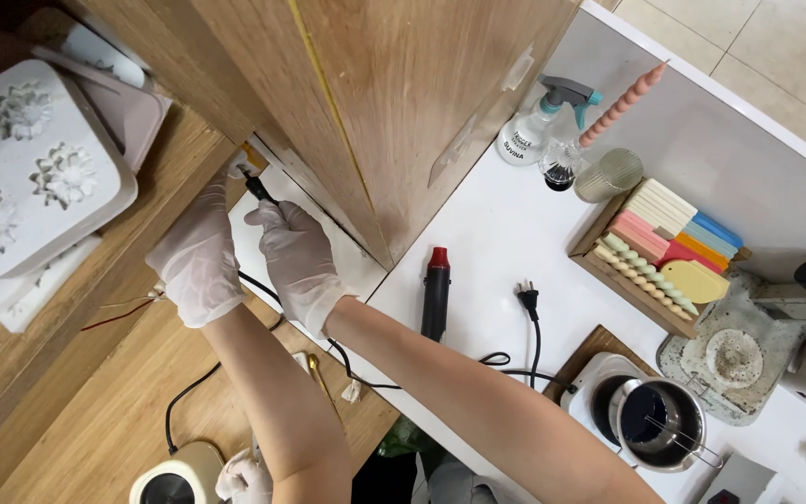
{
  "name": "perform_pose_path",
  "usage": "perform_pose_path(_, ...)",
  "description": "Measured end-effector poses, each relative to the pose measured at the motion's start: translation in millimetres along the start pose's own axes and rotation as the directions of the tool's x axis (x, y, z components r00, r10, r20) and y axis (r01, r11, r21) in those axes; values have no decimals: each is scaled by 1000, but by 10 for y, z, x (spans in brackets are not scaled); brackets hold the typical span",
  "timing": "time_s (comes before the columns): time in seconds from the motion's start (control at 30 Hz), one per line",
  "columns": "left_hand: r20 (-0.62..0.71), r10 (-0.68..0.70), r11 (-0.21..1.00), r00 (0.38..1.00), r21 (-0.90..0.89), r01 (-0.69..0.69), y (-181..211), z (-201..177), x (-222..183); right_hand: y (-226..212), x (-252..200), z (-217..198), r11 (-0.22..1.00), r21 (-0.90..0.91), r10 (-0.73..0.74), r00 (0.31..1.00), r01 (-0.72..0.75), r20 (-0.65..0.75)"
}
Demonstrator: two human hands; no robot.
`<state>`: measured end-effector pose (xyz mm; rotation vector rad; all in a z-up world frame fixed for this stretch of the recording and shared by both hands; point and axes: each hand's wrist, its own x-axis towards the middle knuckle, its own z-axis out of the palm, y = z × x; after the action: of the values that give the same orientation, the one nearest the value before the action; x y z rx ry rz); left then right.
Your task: Inspecting and cleaning a long white silicone candle mold using hands and a heat gun.
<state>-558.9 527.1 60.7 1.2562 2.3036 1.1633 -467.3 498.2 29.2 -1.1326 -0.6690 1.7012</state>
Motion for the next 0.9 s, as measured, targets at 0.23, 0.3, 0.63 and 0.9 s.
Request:
perform_pose_path(0.23,31,72,974,997,211,-77,-156,84,164,-248,-210,194,951,-295,-162,959,89,-234)
perform_pose_path(0.3,72,-40,973,997,230,22,-31,27,117,-248,-218,199,960,-276,-115,964,46,-241)
perform_pose_path(0.63,134,72,996,988,33,-77,-331,137,188,-352,-204,127,892,-447,-193,953,71,-235)
perform_pose_path(0.9,113,-51,998,992,34,48,368,-212,94,-234,-27,248,954,-298,-93,975,28,-204)
